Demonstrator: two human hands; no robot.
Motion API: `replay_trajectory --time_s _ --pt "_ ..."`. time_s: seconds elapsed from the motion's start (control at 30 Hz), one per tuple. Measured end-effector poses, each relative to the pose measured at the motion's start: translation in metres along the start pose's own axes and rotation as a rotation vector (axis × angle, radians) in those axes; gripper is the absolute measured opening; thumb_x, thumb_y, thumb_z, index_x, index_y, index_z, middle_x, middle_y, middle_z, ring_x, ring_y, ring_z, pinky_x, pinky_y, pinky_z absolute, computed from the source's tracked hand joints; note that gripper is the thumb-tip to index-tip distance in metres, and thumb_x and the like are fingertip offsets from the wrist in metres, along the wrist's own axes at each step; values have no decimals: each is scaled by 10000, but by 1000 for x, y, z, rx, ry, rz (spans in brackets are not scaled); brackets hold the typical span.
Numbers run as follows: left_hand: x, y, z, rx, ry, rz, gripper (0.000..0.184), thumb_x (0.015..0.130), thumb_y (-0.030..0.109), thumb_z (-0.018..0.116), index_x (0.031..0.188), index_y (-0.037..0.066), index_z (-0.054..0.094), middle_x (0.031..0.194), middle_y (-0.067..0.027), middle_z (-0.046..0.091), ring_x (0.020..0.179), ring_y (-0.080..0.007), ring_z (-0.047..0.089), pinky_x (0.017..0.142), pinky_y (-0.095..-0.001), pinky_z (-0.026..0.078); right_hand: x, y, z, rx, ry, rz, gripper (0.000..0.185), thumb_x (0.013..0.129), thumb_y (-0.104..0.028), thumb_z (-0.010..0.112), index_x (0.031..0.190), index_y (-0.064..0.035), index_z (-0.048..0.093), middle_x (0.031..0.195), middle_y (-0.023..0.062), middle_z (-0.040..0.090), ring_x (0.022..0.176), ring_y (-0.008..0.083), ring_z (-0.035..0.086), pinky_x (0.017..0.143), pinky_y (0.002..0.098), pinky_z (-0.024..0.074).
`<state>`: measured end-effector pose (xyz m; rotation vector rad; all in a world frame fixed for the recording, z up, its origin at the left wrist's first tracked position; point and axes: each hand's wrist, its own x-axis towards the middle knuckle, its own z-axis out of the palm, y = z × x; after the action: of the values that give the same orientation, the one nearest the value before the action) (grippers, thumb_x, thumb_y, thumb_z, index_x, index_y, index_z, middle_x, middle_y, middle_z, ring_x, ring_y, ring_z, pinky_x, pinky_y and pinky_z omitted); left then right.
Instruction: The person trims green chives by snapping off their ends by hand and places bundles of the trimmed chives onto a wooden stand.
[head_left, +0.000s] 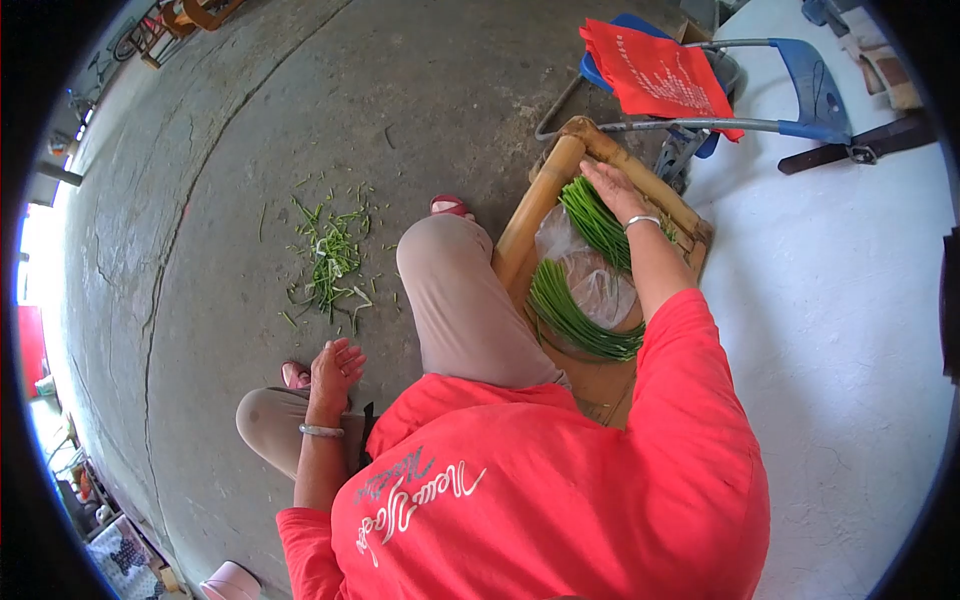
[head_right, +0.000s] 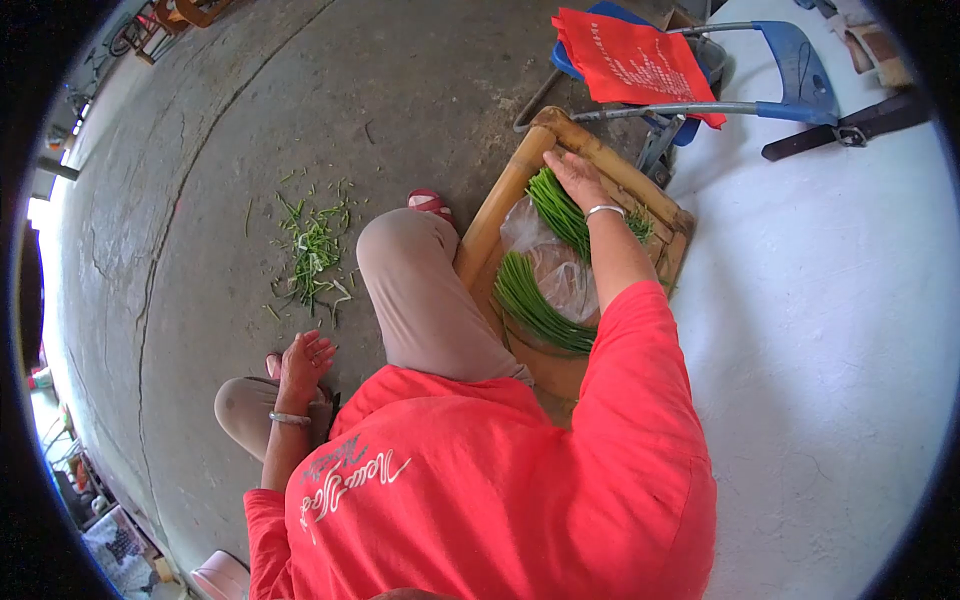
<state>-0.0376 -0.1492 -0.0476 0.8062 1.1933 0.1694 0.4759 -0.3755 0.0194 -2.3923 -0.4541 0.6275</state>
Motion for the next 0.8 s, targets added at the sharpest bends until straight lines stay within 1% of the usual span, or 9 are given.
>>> replay_trajectory --time_s 0.13,0.2,0.27,0.3,0.37,0.4,0.5,0.7,0.8 --pt "2 -1 -5 -41 -27 6 440 956 404 363 1176 45 494 1004 -95 614 860 -209 621 702 -317 485 7 8 5 -178 61 -96 1015 706 -752 463 1337 36 368 1374 225 379 1292 331 345 1079 356 238" --pt "1 0 -3 -27 -14 11 442 956 404 364 1177 43 494 1009 -96 613 866 -208 619 703 -314 484 -4 7 5 -244 131 -133 882 764 -650 506 1316 29 392 1322 227 437 1233 352 405 1043 380 293" --pt "-2 -1 -4 -21 -1 21 444 955 404 365 1177 42 494 1014 -97 611 872 -208 617 704 -311 483 -24 -2 7 -439 370 -468 608 820 -436 565 1227 5 472 1172 211 534 1106 355 487 948 409 376" --pt "-2 -1 -5 -22 3 22 446 955 404 365 1178 41 495 1018 -97 609 878 -206 615 707 -310 482 -49 -14 10 -459 450 -604 352 819 -257 584 1086 -31 539 986 177 567 945 338 535 810 421 440" --pt "-4 -1 -4 -21 1 20 448 954 404 365 1179 39 495 1023 -97 608 884 -204 613 710 -308 481 -78 -2 25 -382 286 -635 281 810 -241 592 1020 -57 555 878 162 566 847 336 557 735 414 461" --pt "-5 0 -2 -11 2 14 449 952 405 371 1179 39 495 1027 -97 606 887 -203 612 711 -307 479 -102 -2 33 -252 95 -520 256 804 -233 604 986 -58 560 829 157 571 780 338 568 698 405 470" --pt "-1 -3 -4 -15 -18 18 447 948 405 382 1177 39 497 1024 -97 608 883 -199 612 709 -305 476 -149 26 60 -474 -90 -457 319 778 -244 648 998 -26 571 851 170 581 823 332 589 753 409 479" --pt "-3 -1 -3 -23 -27 37 440 943 403 398 1170 41 503 989 -94 618 858 -198 617 699 -304 472 -203 51 76 -629 -71 -327 509 727 -311 708 1090 -9 516 1047 183 523 983 362 528 798 419 473" --pt "-1 -2 -4 -45 -38 51 440 942 405 400 1166 41 506 982 -92 619 854 -197 617 697 -303 471 -216 46 78 -709 -157 -269 490 716 -305 711 1062 -21 511 1039 185 496 1013 355 501 799 424 469"
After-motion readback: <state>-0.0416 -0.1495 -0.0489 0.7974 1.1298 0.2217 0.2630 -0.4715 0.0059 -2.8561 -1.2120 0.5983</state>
